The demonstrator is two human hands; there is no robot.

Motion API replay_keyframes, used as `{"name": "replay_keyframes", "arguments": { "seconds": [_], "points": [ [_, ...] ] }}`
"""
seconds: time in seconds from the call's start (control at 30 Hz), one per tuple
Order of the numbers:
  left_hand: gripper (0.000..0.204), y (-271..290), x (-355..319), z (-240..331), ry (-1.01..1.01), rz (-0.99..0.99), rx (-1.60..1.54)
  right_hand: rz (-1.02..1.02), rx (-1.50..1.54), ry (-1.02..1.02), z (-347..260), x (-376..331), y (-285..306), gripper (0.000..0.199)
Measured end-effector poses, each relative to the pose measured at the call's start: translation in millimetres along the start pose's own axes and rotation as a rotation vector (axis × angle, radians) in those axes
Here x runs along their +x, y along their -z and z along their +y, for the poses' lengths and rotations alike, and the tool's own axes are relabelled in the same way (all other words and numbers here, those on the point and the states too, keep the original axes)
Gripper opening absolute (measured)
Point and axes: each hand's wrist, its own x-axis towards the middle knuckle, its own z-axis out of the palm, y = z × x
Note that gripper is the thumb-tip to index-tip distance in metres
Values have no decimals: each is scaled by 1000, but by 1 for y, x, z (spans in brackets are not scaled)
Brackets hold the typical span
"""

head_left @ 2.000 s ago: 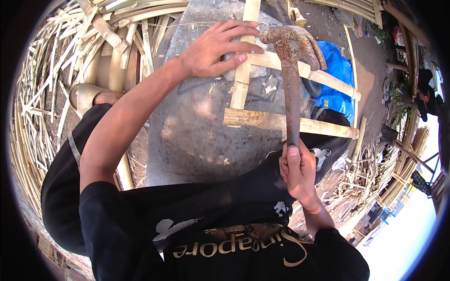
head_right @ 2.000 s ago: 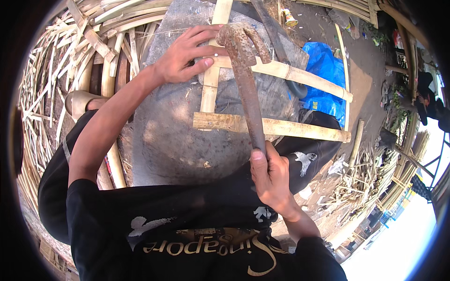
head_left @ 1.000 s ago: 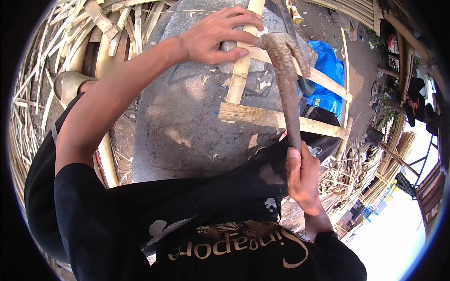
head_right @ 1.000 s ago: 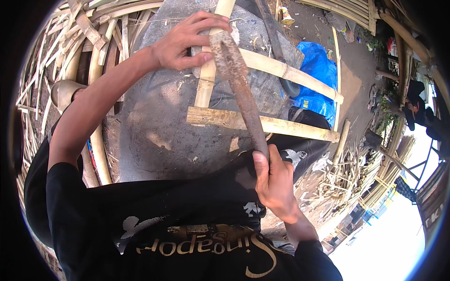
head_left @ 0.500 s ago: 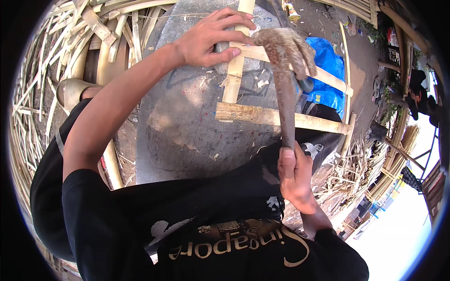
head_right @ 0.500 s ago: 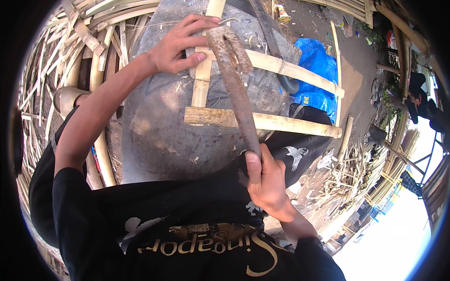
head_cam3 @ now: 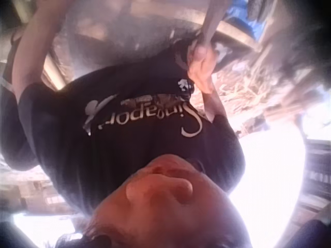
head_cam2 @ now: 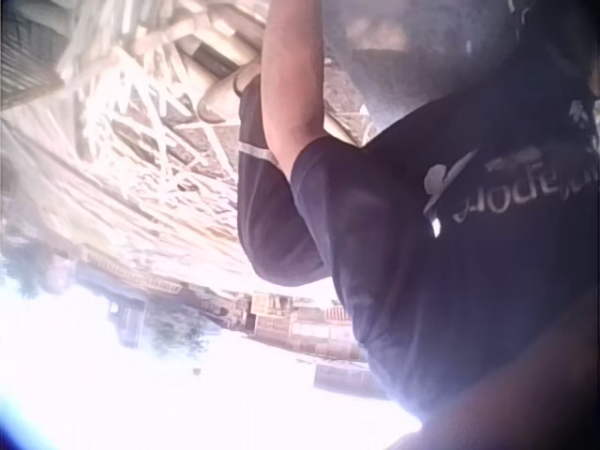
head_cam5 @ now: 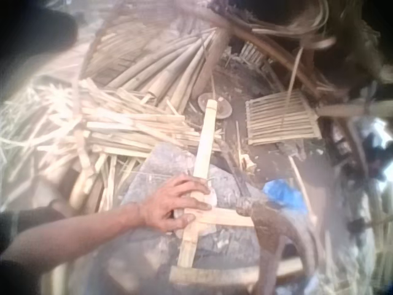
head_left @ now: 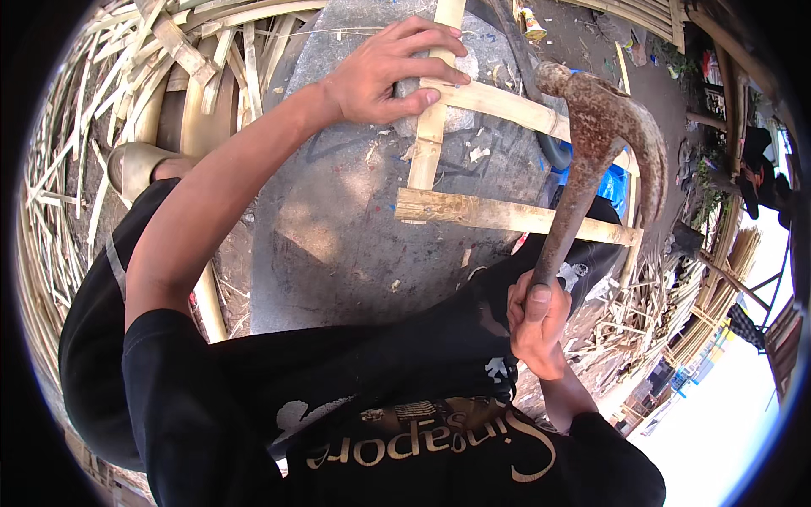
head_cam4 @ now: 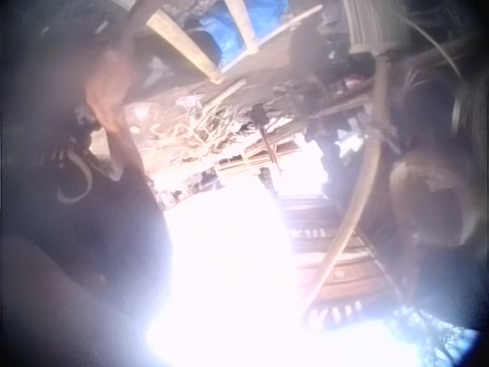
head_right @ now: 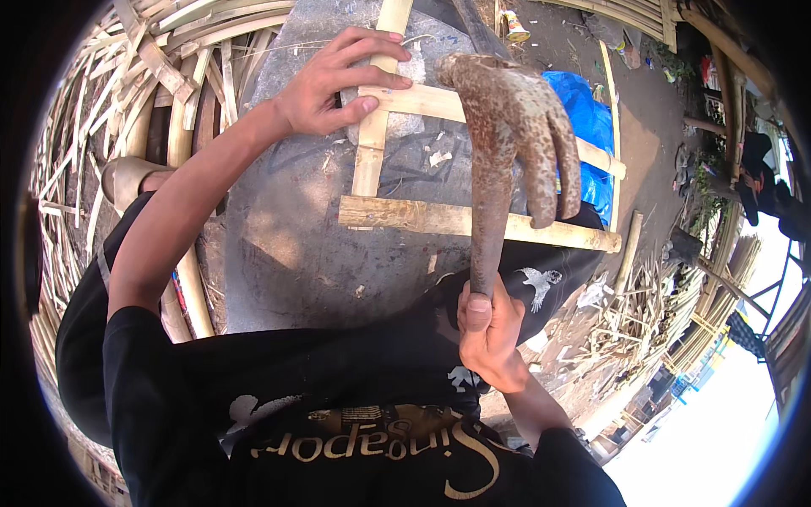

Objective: The person is making a bamboo frame by positioning bamboo strips and using a hammer to secure them with nails on a stone surface.

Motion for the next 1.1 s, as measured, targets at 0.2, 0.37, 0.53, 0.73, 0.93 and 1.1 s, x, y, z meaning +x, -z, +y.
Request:
{"name": "replay_keyframes", "arguments": {
  "seconds": [0.2,0.37,0.53,0.73,0.93,1.1],
  "points": [
    [34,2,1,0,-15,-27,-40,-100,28,-196,-5,13,-10,37],
    [35,2,2,-4,-29,-50,-35,-57,211,-264,3,18,-16,33],
    [34,1,8,-4,-36,-65,-3,-20,337,-257,14,18,-18,36],
    [27,-2,8,-2,-35,-10,35,-97,15,-155,17,13,-20,32],
    [23,-2,10,-4,-53,-10,39,-104,87,-196,11,18,-26,32],
    [23,-2,8,-4,-56,7,42,-94,162,-269,3,19,-22,34]
  ]
}}
